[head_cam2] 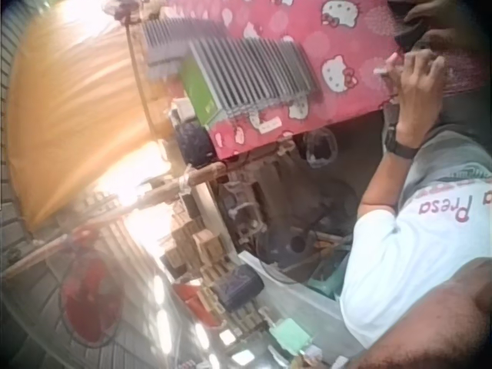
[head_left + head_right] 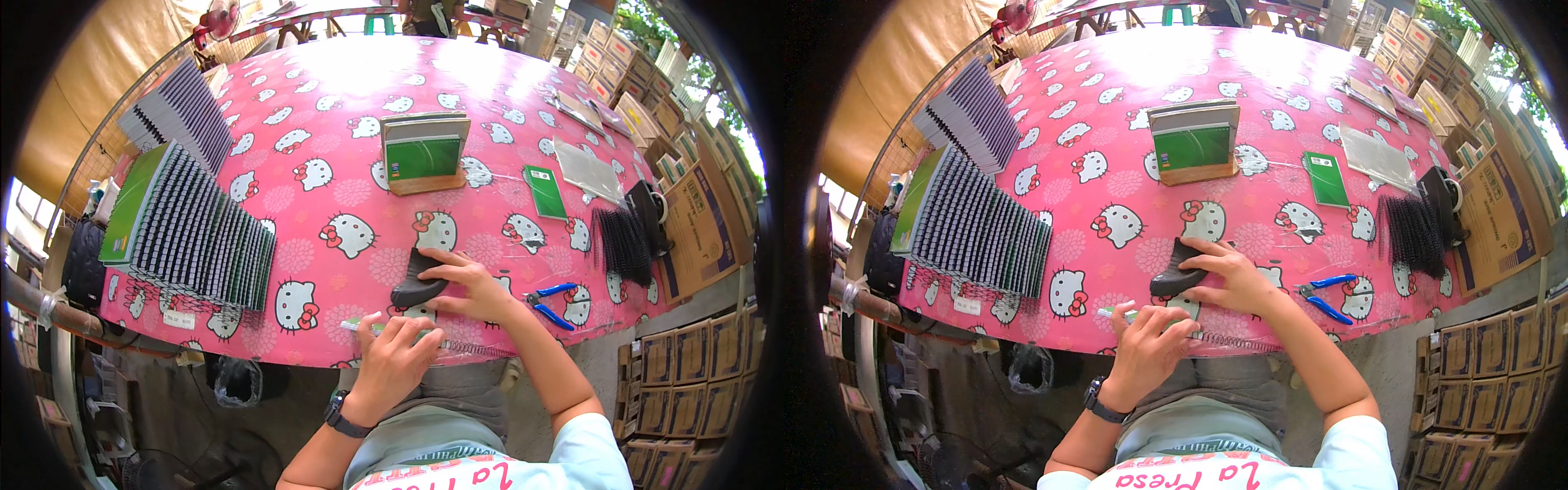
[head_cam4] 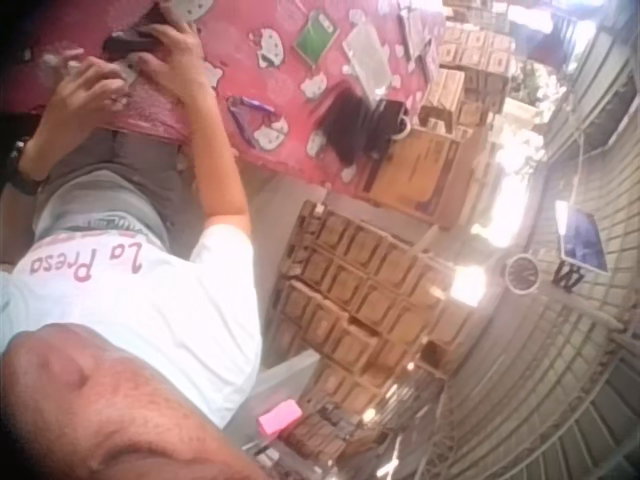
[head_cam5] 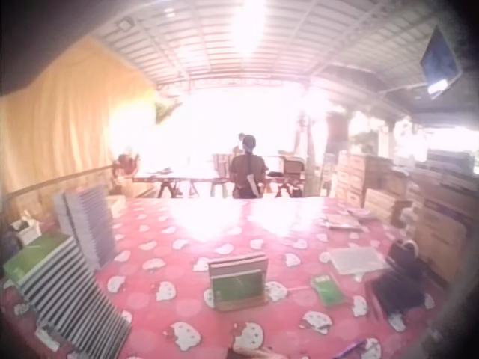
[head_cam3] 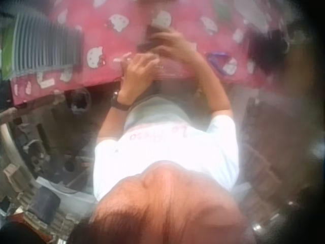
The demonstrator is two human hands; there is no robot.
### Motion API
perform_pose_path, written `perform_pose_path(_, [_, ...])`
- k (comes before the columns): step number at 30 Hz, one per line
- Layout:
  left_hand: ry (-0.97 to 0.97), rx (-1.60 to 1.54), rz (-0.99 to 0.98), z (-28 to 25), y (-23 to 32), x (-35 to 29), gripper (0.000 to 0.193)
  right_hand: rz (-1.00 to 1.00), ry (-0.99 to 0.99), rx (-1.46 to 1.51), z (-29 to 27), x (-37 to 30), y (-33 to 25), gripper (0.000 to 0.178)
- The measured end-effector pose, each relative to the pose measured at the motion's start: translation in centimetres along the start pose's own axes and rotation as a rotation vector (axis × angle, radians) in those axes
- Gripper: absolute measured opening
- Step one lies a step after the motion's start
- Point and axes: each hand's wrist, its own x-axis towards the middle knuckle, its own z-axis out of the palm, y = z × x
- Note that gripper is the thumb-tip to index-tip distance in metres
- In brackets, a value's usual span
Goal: The person assembles spiral notebooks by threading a plastic coil through pre-punched holes in paper stacks and covers, then uses pliers to cut the excess coil.
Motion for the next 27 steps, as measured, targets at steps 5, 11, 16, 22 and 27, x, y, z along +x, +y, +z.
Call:
perform_pose_path(5, [0.037, 0.011, -0.02, -0.8, -0.8, 0.5, 0.027, 0.271, -0.002, 0.783, -3.2, -3.4, 0.4, 0.036])
perform_pose_path(11, [0.055, 0.018, -0.001, -1.0, -3.1, -0.3, 0.026, 0.08, -0.087, 0.323, -2.6, -4.8, -3.4, 0.023])
perform_pose_path(16, [0.072, -0.026, -0.01, -1.0, -3.1, -0.1, 0.024, -0.143, -0.122, 0.609, -3.9, -4.2, -4.5, 0.024])
perform_pose_path(22, [0.049, -0.09, -0.031, -1.8, -3.2, -0.3, 0.047, -0.057, -0.03, 0.221, -3.3, -3.2, -4.2, 0.03])
perform_pose_path(27, [0.158, -0.323, -0.111, -2.8, -3.8, -0.4, 0.082, 0.117, 0.037, -0.037, -2.1, -2.9, -3.2, 0.036])
